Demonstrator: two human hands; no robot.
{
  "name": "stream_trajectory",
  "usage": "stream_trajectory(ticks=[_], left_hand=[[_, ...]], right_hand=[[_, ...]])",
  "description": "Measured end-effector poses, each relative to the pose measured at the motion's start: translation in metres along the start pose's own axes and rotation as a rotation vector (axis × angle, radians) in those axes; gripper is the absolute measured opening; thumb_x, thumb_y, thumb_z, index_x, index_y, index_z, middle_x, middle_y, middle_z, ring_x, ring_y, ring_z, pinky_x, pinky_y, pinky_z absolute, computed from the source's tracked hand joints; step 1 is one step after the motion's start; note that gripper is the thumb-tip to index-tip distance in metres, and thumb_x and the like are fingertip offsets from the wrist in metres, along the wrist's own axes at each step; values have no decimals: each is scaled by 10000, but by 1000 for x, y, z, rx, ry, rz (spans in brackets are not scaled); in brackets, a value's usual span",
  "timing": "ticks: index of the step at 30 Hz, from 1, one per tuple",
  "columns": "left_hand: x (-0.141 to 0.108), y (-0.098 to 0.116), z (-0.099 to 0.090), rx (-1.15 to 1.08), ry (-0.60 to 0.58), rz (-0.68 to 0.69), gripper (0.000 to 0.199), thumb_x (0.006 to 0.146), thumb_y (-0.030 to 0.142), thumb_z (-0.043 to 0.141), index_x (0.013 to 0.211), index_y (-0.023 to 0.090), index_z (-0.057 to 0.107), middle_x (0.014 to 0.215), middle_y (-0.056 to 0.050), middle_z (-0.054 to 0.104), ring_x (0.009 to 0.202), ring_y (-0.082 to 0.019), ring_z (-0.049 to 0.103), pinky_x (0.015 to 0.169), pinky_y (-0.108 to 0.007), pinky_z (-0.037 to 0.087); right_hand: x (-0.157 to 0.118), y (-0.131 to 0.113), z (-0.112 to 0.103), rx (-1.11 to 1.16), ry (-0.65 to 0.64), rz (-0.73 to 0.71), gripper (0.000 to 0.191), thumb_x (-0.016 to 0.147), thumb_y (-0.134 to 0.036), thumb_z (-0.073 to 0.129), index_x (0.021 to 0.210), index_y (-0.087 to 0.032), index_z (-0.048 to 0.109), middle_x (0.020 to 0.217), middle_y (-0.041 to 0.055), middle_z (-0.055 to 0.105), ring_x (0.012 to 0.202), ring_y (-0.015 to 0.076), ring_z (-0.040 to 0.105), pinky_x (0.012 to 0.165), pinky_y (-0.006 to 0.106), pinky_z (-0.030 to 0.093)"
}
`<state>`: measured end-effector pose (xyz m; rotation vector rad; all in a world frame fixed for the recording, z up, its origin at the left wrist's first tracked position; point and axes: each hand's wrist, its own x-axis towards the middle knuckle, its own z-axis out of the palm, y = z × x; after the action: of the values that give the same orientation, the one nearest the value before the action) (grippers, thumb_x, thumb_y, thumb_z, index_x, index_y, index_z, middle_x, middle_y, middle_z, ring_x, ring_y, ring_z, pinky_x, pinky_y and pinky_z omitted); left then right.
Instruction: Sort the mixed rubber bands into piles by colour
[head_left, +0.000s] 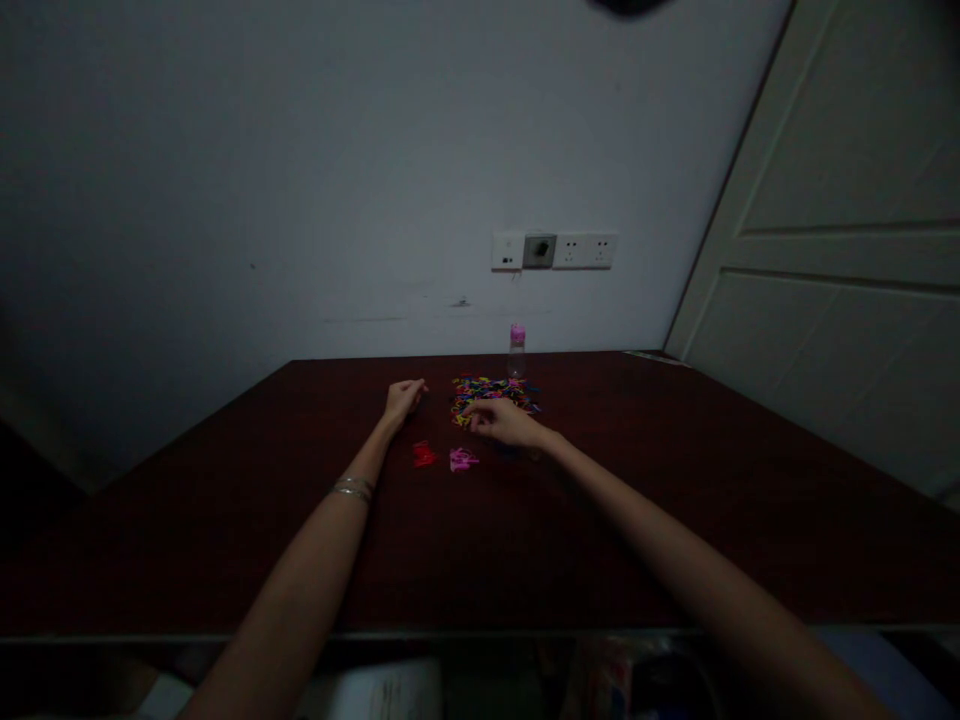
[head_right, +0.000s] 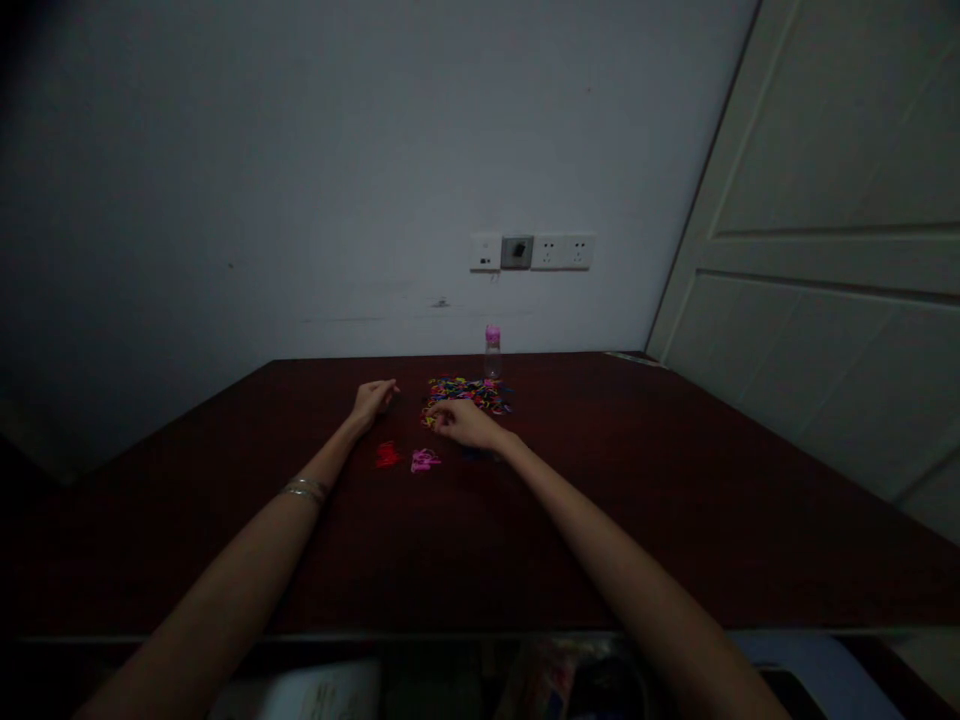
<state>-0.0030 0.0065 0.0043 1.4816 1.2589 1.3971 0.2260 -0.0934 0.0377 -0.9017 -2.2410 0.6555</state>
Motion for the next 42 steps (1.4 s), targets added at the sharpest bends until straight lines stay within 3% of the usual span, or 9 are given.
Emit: stream_trajectory(ticks=[5,11,15,21,31,38,42], left_hand=[[-2,8,10,59,-92,-38,345,649,452,551,690,113,606,394,63,354,322,-42,259,349,-189,151],[-17,36,27,330,-543,-95,286,578,383,634,640,103,639,418,24,448,325,-54,303,336,-198,178],[-21,48,29,391,-677,-70,171,556,258,623,601,94,648,439,3,495,366,-65,362,359,-189,229],[-14,41,22,528,-699,-83,89,483,152,621,538,86,642,443,-9,519,402,-78,402,400,-193,290],[-11,27,22,510,-749,-31,255,515,294,665,658,84,678,507,-4,548,459,-67,399,434,-186,285],[-17,40,19,512,-754,-85,246,558,289,640,703,96,686,433,16,485,391,-48,313,390,-197,205],[-20,53,18,488,-854,-52,210,573,259,633,707,110,694,504,-11,553,409,-42,327,407,-198,217]], right_hand=[[-22,33,-39,19,176,151,266,675,-198,538,916,-122,621,666,2,587,579,94,508,549,205,398],[-56,64,-68,12,310,313,276,652,-255,543,875,-118,628,645,6,566,536,91,481,486,196,367],[-73,77,-76,-45,337,374,288,654,-268,533,887,-128,630,666,9,579,559,102,497,505,205,382],[-87,90,-77,-94,336,417,301,650,-278,554,890,-118,640,668,18,596,623,125,532,593,229,414],[-90,99,-73,-58,349,401,300,657,-301,556,877,-114,635,660,13,588,601,118,510,582,236,403],[-92,100,-73,-53,347,415,309,664,-307,555,895,-115,630,661,7,565,603,113,501,576,229,388],[-92,101,-73,-53,346,422,308,665,-303,553,897,-116,632,675,12,573,612,114,506,580,227,390]])
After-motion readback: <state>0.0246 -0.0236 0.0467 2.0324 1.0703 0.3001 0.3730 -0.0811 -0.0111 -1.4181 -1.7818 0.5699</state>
